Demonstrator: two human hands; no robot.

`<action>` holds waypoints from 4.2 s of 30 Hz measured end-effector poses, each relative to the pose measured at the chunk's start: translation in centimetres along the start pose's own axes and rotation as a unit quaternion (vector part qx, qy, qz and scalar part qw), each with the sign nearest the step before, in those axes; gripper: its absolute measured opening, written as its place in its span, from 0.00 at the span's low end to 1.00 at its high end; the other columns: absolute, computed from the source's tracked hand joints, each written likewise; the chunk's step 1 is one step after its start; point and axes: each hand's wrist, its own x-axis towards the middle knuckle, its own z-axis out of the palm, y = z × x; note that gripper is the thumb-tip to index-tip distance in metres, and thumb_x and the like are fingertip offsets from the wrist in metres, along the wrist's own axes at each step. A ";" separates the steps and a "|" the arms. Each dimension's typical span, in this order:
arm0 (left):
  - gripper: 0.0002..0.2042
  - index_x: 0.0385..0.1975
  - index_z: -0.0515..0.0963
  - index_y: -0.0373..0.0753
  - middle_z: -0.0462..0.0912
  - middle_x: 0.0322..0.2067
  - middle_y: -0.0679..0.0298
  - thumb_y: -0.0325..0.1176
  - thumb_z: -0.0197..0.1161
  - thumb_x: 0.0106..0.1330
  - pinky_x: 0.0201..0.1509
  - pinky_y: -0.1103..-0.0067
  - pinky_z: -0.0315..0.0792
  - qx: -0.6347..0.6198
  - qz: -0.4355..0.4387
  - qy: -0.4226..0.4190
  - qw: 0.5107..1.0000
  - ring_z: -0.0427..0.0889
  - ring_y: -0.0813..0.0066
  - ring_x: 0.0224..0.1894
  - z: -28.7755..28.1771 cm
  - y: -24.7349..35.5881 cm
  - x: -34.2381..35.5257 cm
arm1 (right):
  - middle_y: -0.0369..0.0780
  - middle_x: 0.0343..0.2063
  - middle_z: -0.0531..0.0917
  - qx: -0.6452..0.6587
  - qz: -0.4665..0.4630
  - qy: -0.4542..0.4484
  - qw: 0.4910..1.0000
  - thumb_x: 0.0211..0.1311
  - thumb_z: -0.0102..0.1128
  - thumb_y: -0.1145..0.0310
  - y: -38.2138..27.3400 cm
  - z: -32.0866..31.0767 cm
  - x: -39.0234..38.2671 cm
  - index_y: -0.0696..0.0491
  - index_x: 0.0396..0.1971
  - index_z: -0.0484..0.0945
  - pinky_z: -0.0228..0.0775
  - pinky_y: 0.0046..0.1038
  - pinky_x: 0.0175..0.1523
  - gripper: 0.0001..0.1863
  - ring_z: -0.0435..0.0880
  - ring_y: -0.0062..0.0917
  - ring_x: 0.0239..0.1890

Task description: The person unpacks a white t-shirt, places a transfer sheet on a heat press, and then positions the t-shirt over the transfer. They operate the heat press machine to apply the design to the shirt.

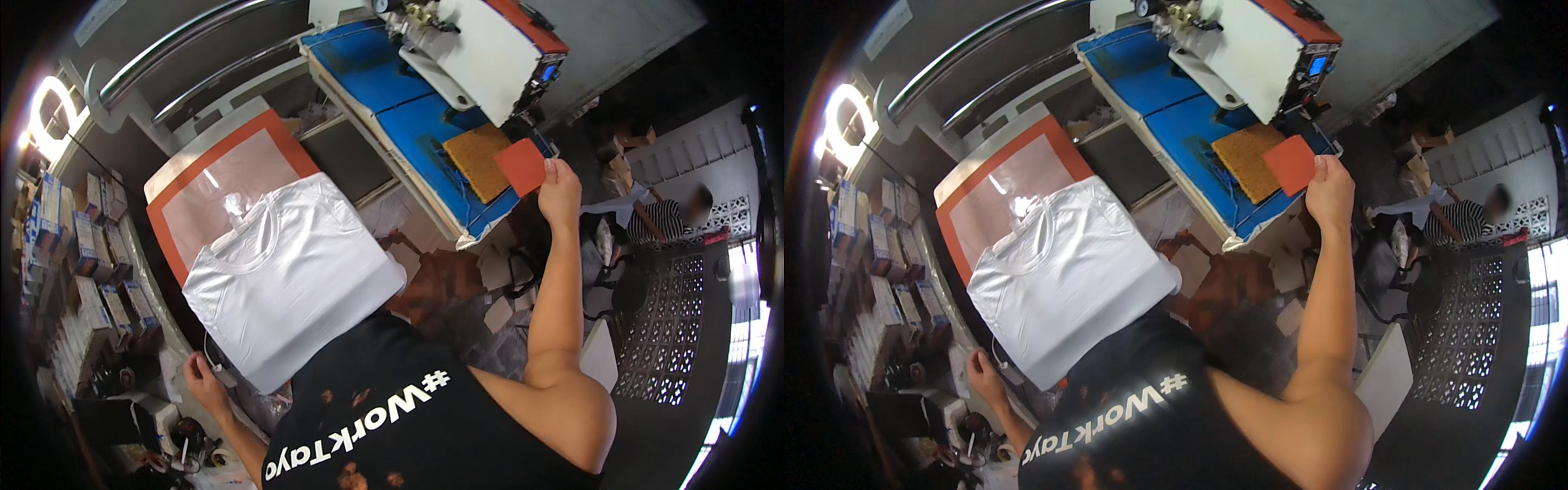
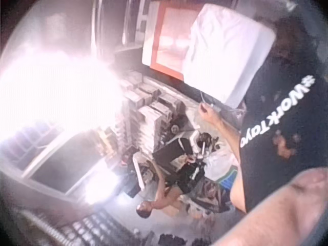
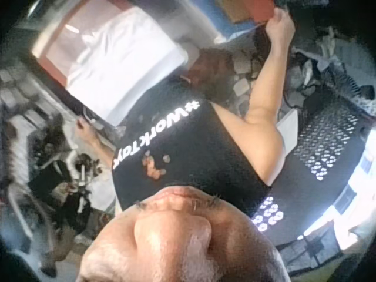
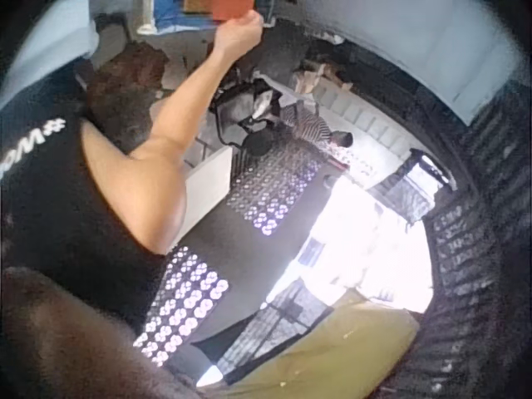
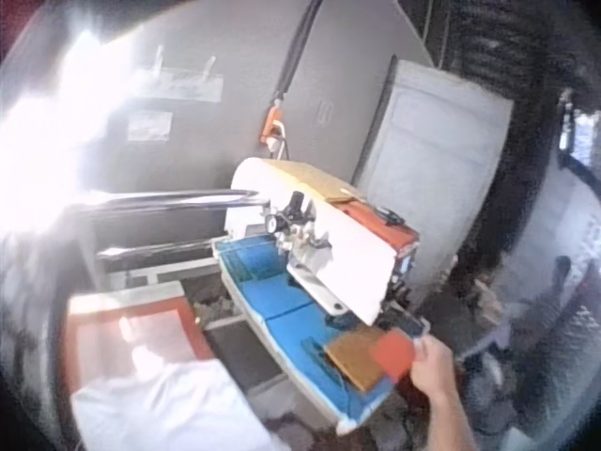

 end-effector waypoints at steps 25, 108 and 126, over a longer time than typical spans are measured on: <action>0.10 0.47 0.82 0.36 0.87 0.39 0.57 0.31 0.58 0.71 0.48 0.77 0.76 0.116 0.118 0.094 0.982 0.83 0.72 0.41 0.2 11.1 13.5 | 0.43 0.43 0.82 0.201 -0.546 -0.250 0.774 0.57 0.56 0.72 -30.2 29.4 -15.0 0.54 0.40 0.82 0.65 0.42 0.57 0.11 0.77 0.39 0.51; 0.09 0.38 0.80 0.37 0.81 0.39 0.56 0.24 0.63 0.57 0.59 0.64 0.69 -0.013 0.281 0.070 0.957 0.78 0.56 0.49 7.9 8.2 10.1 | 0.47 0.53 0.74 0.103 -0.520 -0.242 0.813 0.55 0.61 0.62 -31.1 25.4 -22.5 0.58 0.51 0.73 0.56 0.45 0.63 0.25 0.69 0.41 0.59; 0.05 0.35 0.81 0.36 0.82 0.38 0.56 0.26 0.59 0.61 0.48 0.67 0.74 -0.024 0.099 0.078 0.992 0.80 0.54 0.43 -1.6 -2.0 -0.2 | 0.50 0.55 0.73 0.139 -0.537 -0.149 0.819 0.61 0.55 0.64 -29.1 28.3 -24.0 0.60 0.57 0.72 0.56 0.44 0.67 0.25 0.68 0.45 0.61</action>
